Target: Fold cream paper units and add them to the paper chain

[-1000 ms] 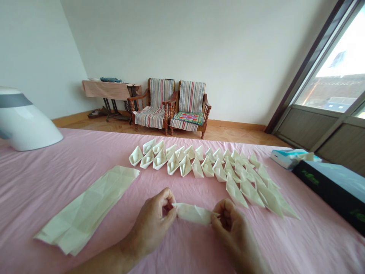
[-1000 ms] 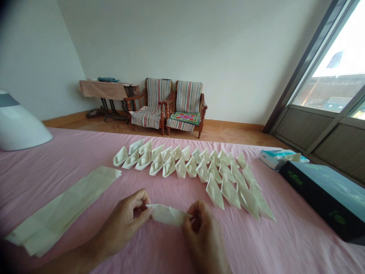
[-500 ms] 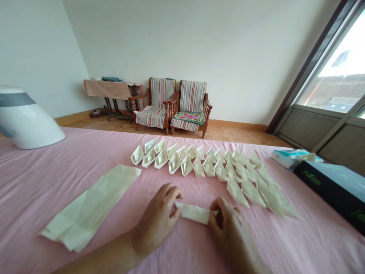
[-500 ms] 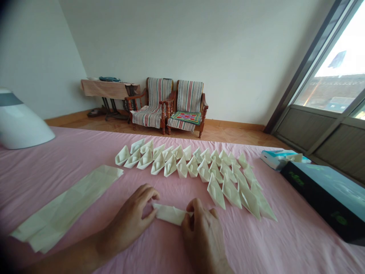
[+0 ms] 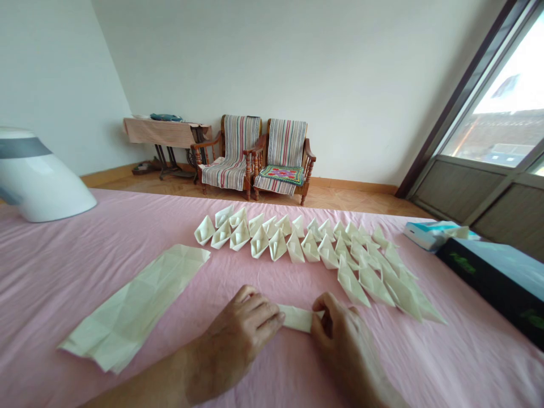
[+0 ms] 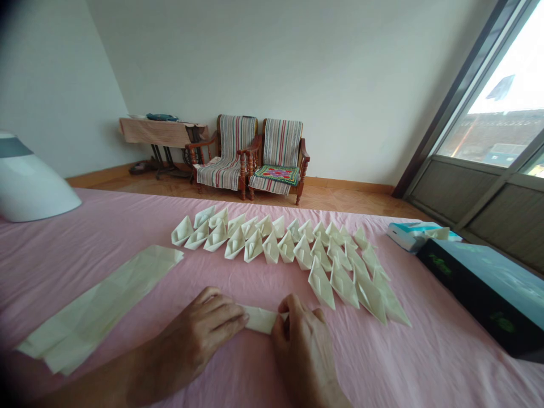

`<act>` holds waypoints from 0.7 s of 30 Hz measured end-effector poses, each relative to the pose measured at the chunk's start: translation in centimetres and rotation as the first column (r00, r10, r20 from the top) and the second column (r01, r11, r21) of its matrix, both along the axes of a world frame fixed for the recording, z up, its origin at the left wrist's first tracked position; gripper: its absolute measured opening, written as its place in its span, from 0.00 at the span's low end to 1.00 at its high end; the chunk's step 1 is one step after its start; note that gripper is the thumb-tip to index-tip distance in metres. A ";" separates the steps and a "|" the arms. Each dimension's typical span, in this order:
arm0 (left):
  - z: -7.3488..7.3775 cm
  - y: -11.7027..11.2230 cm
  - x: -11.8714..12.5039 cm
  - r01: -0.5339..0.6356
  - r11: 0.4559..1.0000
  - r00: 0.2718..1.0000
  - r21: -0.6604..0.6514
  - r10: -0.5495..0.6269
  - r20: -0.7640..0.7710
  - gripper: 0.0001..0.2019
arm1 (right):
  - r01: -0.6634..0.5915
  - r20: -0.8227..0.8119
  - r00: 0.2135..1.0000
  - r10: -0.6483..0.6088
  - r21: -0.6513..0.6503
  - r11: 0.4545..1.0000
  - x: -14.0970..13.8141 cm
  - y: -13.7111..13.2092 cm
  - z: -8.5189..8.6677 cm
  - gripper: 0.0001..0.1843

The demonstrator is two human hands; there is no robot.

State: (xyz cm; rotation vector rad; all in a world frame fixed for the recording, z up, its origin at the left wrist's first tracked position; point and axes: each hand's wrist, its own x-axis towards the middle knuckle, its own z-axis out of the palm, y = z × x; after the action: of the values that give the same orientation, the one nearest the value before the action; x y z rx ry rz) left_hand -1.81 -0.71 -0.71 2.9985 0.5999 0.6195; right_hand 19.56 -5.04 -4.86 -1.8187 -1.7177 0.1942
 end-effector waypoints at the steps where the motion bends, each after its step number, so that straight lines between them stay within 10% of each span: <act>1: -0.1 0.1 0.0 0.004 1.000 1.000 0.025 -0.004 0.000 0.11 | 0.005 -0.005 1.000 -0.005 0.002 1.000 0.0 0.0 -0.1 0.03; 11: -0.4 0.1 0.3 -0.010 0.994 0.999 0.109 0.013 -0.033 0.12 | -0.042 0.123 0.992 0.022 0.168 0.985 0.4 -0.6 1.0 0.04; 17: -0.5 -0.3 0.2 -0.015 0.990 0.996 0.138 0.026 -0.080 0.11 | -0.249 0.244 0.959 0.143 0.492 0.834 -0.8 -2.3 2.4 0.17; 21: -0.6 -0.5 0.1 -0.005 0.989 0.996 0.150 0.018 -0.083 0.09 | -0.353 0.231 0.931 0.281 0.385 0.853 -1.6 -2.3 0.4 0.23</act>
State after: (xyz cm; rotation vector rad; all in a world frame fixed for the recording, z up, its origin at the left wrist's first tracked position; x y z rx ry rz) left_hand -1.71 -1.19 -1.31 3.1773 0.6013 0.5661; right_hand 17.98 -7.37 -4.42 -1.2565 -1.9907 -0.1928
